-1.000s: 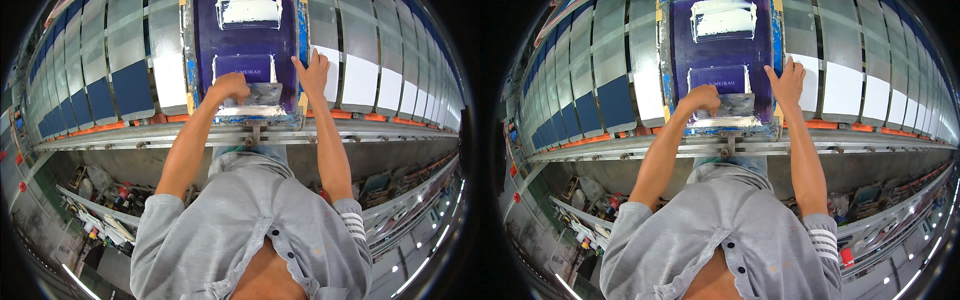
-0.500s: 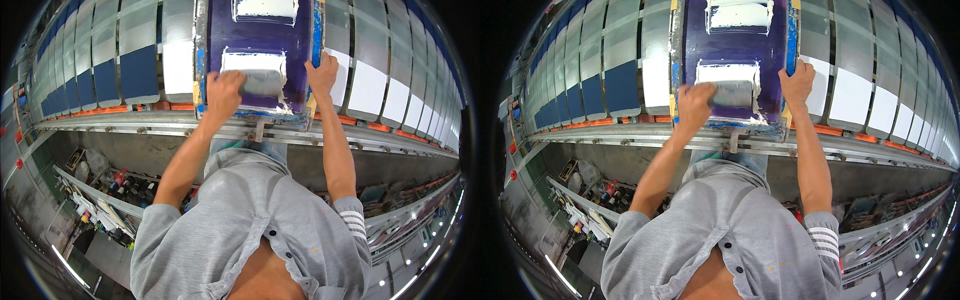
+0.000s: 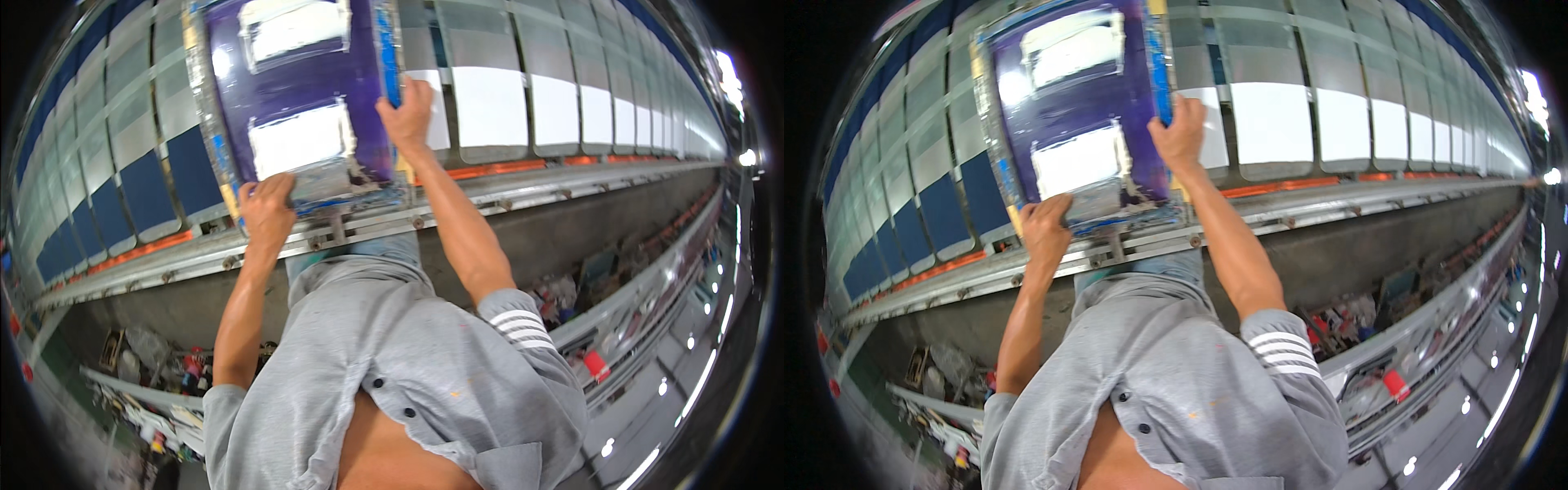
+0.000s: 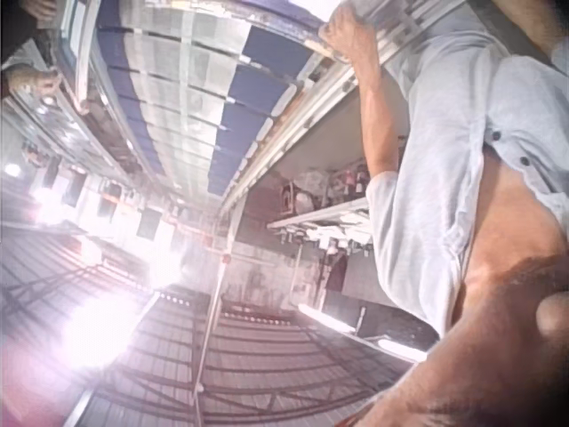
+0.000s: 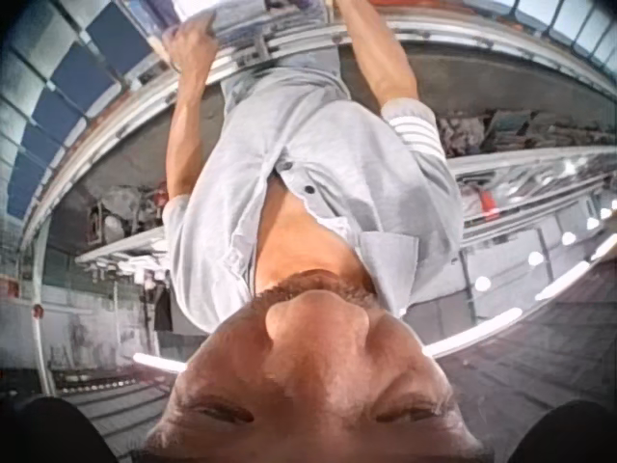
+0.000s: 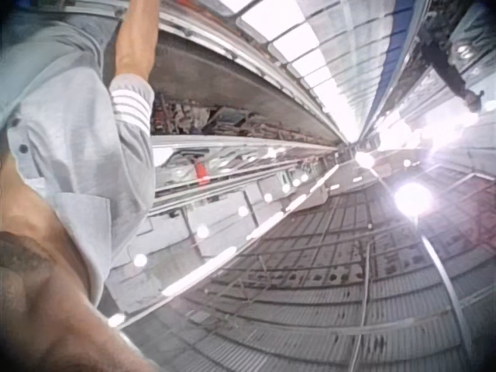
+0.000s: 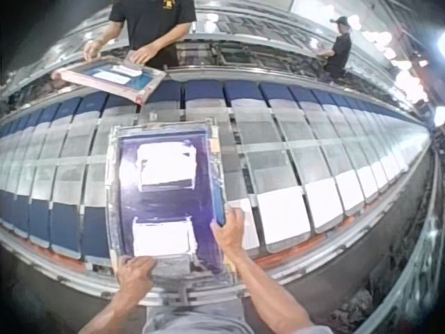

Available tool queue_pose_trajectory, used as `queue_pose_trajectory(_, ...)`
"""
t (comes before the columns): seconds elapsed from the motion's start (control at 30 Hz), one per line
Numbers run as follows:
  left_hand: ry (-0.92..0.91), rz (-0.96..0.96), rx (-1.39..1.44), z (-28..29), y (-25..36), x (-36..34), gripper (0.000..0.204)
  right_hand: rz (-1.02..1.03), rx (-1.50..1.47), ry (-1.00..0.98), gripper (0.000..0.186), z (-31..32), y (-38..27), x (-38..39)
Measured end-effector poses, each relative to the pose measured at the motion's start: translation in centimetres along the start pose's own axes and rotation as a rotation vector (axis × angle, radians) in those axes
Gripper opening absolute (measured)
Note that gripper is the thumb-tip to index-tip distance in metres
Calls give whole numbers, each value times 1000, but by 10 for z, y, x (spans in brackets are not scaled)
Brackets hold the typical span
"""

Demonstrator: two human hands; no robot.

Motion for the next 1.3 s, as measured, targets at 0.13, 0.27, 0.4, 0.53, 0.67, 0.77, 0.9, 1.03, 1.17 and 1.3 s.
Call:
queue_pose_trajectory(0.13, -50, -7, -2, 10, -15, -7, 45, -40, 6, -26, 57, -2, -16, 8)
queue_pose_trajectory(0.27, -103, 6, -3, 9, -20, -14, 42, -48, 31, -10, 57, -8, -11, 14)
queue_pose_trajectory(0.4, -152, 8, 0, 1, -32, -19, 40, -61, 96, -68, 56, -21, -9, 16)
queue_pose_trajectory(0.53, -77, -7, -18, 2, -23, -10, 41, -68, 205, -142, 58, -23, -11, 20)
queue_pose_trajectory(0.67, -35, -36, -31, -2, -22, 7, 38, 78, 186, -195, 54, -13, -45, 16)
queue_pose_trajectory(0.77, -268, 132, -95, 8, -33, -46, 24, 217, -139, -579, 48, 5, -114, -2)
queue_pose_trajectory(0.9, -222, 57, -140, -4, -59, -130, 21, 496, 149, -940, 28, -29, -151, -42)
queue_pose_trajectory(1.03, -72, -48, -13, -22, -60, -135, 25, 507, 95, -725, 11, -43, -124, -20)
queue_pose_trajectory(1.17, -64, -66, -58, -11, -42, -49, 36, 456, -24, -663, 9, 0, -125, 51)
queue_pose_trajectory(1.3, -60, -57, -48, 6, -15, 36, 51, 383, 6, -581, 16, 60, -146, 113)
Point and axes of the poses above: each hand's wrist, its own x-axis away from the middle knuckle, its own z-axis out of the back of the hand, y = z × x, the point moved 2 cm from there along -x, towards the middle knuckle, and after that the axes turned 13 degrees about y, right-handed, at the moved point
